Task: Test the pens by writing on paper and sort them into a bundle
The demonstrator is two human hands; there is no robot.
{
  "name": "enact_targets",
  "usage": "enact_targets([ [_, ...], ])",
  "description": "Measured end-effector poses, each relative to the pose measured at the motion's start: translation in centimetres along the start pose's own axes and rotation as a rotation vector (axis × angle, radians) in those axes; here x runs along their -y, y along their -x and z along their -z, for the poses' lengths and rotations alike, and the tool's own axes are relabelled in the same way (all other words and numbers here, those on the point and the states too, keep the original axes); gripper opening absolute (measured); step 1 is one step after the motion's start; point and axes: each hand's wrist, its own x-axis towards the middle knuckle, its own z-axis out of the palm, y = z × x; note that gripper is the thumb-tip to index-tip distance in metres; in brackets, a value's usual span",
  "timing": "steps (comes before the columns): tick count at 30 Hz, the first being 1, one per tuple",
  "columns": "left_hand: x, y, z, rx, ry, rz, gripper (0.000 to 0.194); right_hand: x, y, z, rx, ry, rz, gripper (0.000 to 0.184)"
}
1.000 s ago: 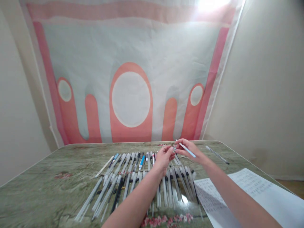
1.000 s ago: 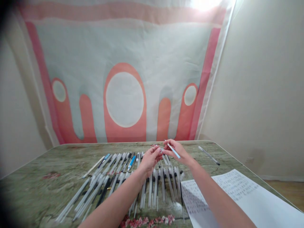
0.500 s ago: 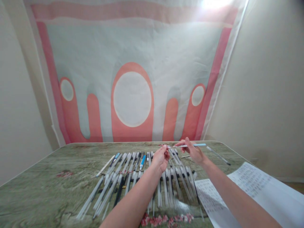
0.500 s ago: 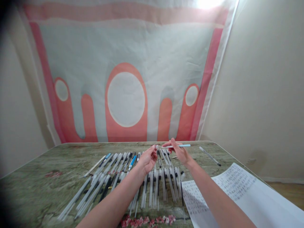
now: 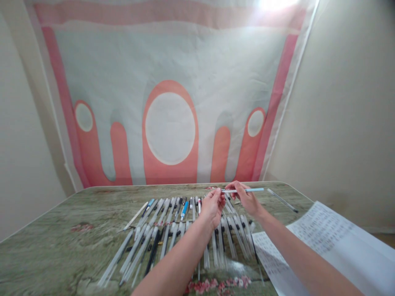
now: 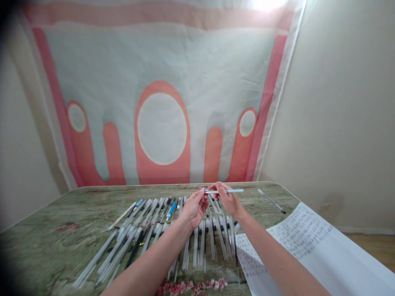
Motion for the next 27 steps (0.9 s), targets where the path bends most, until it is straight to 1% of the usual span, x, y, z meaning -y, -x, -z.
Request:
enact_targets([
  [3,0.3,0.3,-0.1,0.008,-0.007,-0.058,0.012,-0.2,0.3,-0.4,-0.070,0.007,0.025,0.043],
  [5,0.5,0.4,-0.2,0.001,-0.016,-0.067,0.013,-0.4,0.4,-0.7,-0.096,0.000,0.036,0.044],
  [9,0.3,0.5,-0.3,-0.003,-0.039,-0.041,0.011,0.1,0.3,-0.6,-0.079,-0.007,0.033,0.042],
  [11,-0.2,0.2,-0.3,0.008,-0.060,-0.029,0.010,0.6,0.1,-0.2,-0.013,-0.020,0.012,0.041],
  [13,-1.1,-0.2,-0.2,0.010,-0.079,-0.053,0.010,1.2,-0.2,0.7,0.059,-0.037,-0.022,0.038],
  [14,-1.7,-0.5,-0.2,0.001,-0.084,-0.082,0.011,1.4,-0.4,1.3,0.068,-0.041,-0.038,0.036],
  [16,-2.9,-1.1,0.1,-0.042,-0.098,-0.163,0.014,1.8,-0.6,2.7,0.033,-0.017,-0.058,0.032],
  [17,-3.3,-1.4,0.3,-0.060,-0.122,-0.198,0.016,2.0,-0.7,3.4,0.018,0.017,-0.065,0.031],
  [18,-3.7,-1.7,0.5,-0.071,-0.152,-0.233,0.018,2.0,-0.8,4.1,0.033,0.067,-0.071,0.031],
  [21,-4.0,-2.2,1.2,-0.085,-0.265,-0.301,0.027,1.8,-0.8,5.5,0.166,0.274,-0.086,0.028],
  [22,-3.9,-2.3,1.4,-0.092,-0.306,-0.310,0.029,1.7,-0.8,5.7,0.192,0.368,-0.078,0.027],
  [24,-3.4,-2.4,1.8,-0.103,-0.394,-0.313,0.032,1.6,-0.7,5.8,0.201,0.583,-0.034,0.022],
  [27,-2.8,-2.5,2.2,-0.082,-0.507,-0.277,0.035,1.4,-0.7,6.0,0.233,0.829,0.030,0.017],
])
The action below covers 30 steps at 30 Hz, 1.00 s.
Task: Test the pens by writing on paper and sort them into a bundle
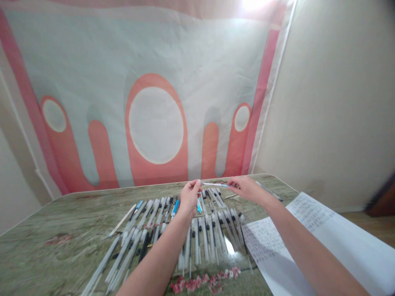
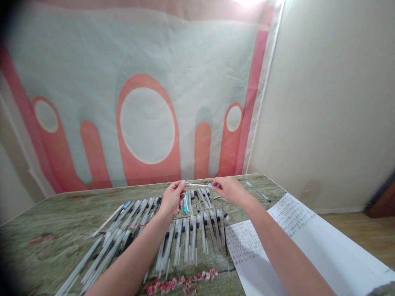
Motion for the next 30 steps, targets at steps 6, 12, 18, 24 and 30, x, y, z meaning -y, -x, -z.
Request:
enact_targets([
  [6,-0.2,0.1,-0.1,-0.029,0.032,0.130,0.041,-5.1,0.6,1.2,0.076,0.290,-0.268,0.018],
  [12,-0.7,0.4,-0.4,0.013,0.064,0.195,0.037,-13.1,2.8,2.2,0.196,0.519,-0.840,0.022],
  [18,-0.6,0.9,-0.7,0.037,0.056,0.225,0.043,-16.7,4.5,1.7,0.262,0.504,-0.966,0.031],
  [24,-0.3,1.1,-0.7,0.079,0.034,0.234,0.043,-18.3,5.2,0.9,0.291,0.477,-1.037,0.035],
  [30,-0.3,1.2,-0.9,0.092,0.017,0.243,0.044,-18.9,5.6,0.8,0.270,0.456,-1.045,0.037],
])
